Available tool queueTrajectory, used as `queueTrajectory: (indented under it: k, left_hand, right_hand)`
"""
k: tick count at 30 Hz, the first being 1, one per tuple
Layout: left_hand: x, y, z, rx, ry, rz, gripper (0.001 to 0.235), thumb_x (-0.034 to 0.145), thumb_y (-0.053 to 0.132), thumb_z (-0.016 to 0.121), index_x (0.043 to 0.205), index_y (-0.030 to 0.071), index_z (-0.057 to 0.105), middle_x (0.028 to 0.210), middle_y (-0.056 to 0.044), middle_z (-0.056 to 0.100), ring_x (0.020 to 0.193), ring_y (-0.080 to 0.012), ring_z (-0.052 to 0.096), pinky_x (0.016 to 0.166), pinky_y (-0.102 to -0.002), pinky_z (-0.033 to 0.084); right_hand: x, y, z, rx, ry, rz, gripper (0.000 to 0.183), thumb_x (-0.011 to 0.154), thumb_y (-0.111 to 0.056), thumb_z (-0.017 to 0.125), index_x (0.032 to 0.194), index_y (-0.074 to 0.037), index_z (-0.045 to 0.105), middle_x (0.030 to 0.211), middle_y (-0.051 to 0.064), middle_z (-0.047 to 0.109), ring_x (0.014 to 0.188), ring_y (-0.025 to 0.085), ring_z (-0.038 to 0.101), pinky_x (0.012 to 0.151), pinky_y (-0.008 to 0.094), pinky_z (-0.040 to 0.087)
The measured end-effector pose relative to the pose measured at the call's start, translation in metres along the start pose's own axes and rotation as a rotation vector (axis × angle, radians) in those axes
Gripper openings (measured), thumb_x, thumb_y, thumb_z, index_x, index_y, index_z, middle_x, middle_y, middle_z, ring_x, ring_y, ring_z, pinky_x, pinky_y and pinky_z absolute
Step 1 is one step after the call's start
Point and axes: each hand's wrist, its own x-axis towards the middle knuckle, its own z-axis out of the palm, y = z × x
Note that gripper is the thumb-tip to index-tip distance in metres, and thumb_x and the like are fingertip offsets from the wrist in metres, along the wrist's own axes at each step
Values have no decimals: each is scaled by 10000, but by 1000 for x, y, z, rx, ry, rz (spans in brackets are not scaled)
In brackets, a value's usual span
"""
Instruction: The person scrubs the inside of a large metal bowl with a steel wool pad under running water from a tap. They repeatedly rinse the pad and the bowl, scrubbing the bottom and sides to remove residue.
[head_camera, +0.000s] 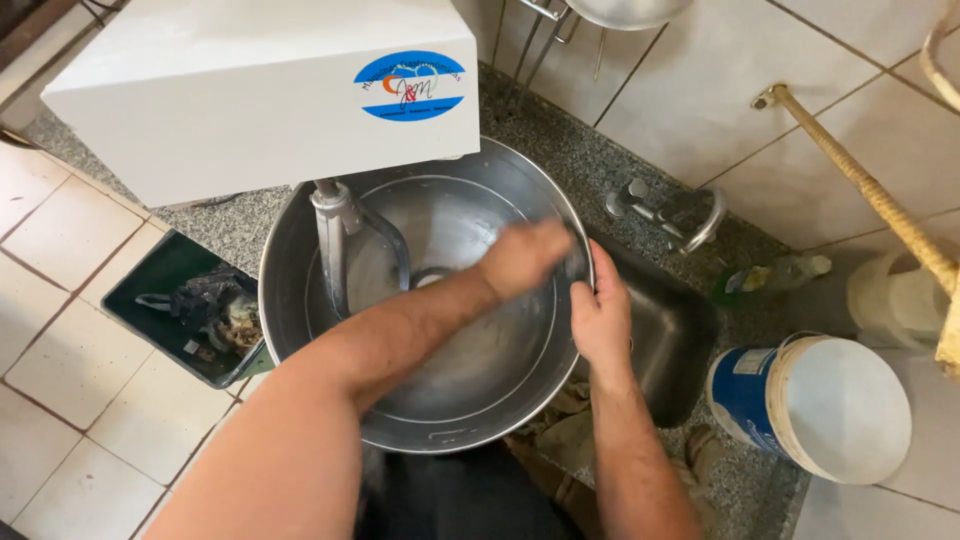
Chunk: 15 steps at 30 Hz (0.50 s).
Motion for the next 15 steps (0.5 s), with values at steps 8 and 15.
queueTrajectory:
  k: [8, 15]
  left_hand:
    - [39, -36, -34, -9, 2, -673, 279, 972, 227, 571, 1209, 187, 428, 1005, -132, 694, 918, -385, 743, 733, -519, 606]
    - [-12, -10, -57, 41, -360, -430, 203, 1011, 278, 571, 1157, 138, 552, 1072, -128, 749, 989, -339, 750, 844, -537, 575]
  right_hand:
    - [-15, 17, 2, -23, 46, -12, 541, 888, -54, 499, 1426, -49, 551, 1302, 281, 631, 1247, 410, 576, 1057, 507, 454]
    - [-39, 20, -5, 122, 76, 100, 583, 844, -112, 726, 1376, -36, 499, 1243, 215, 619, 1140, 319, 601, 968, 474, 508]
